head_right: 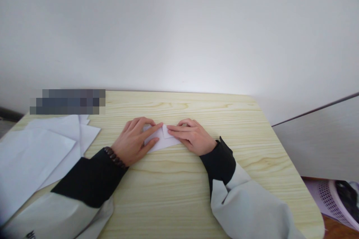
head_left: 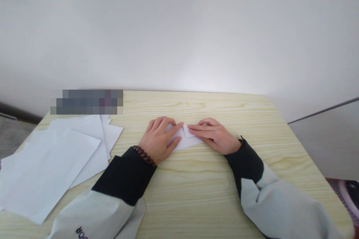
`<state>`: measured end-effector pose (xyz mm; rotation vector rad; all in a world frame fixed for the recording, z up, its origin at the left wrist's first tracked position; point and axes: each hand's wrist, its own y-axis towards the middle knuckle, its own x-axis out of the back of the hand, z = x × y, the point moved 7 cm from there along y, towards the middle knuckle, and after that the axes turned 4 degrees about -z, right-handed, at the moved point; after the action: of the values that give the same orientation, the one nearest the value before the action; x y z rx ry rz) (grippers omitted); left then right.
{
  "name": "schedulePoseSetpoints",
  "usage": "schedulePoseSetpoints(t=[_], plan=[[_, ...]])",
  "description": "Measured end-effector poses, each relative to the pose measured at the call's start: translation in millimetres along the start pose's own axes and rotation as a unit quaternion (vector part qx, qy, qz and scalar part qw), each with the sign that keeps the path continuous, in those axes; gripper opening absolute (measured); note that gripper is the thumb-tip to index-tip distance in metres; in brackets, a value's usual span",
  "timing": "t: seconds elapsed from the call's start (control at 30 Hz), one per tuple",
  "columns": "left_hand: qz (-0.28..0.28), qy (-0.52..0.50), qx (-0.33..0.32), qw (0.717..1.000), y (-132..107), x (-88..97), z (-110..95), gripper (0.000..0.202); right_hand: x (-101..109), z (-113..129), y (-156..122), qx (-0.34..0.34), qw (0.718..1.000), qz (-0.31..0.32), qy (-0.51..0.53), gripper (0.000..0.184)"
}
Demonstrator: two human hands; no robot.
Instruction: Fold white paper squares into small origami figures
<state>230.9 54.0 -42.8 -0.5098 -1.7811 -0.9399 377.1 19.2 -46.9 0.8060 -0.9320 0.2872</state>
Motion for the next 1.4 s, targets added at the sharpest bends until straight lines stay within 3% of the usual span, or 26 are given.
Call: schedulePoseSetpoints(t=[0.4,1.4], plan=[[0.006,0.019,-0.007,1.0,2.7,1.7,-4.0,0.039,0.9,5.4,2.4,-0.021,0.998,0.029,-0.052,0.033],[0.012,0.059,-0.009,0.998,5.2,6.5,-9.8,0.037,3.5,9.6,2.6,-0.031,0.996,0.028,-0.077,0.031]])
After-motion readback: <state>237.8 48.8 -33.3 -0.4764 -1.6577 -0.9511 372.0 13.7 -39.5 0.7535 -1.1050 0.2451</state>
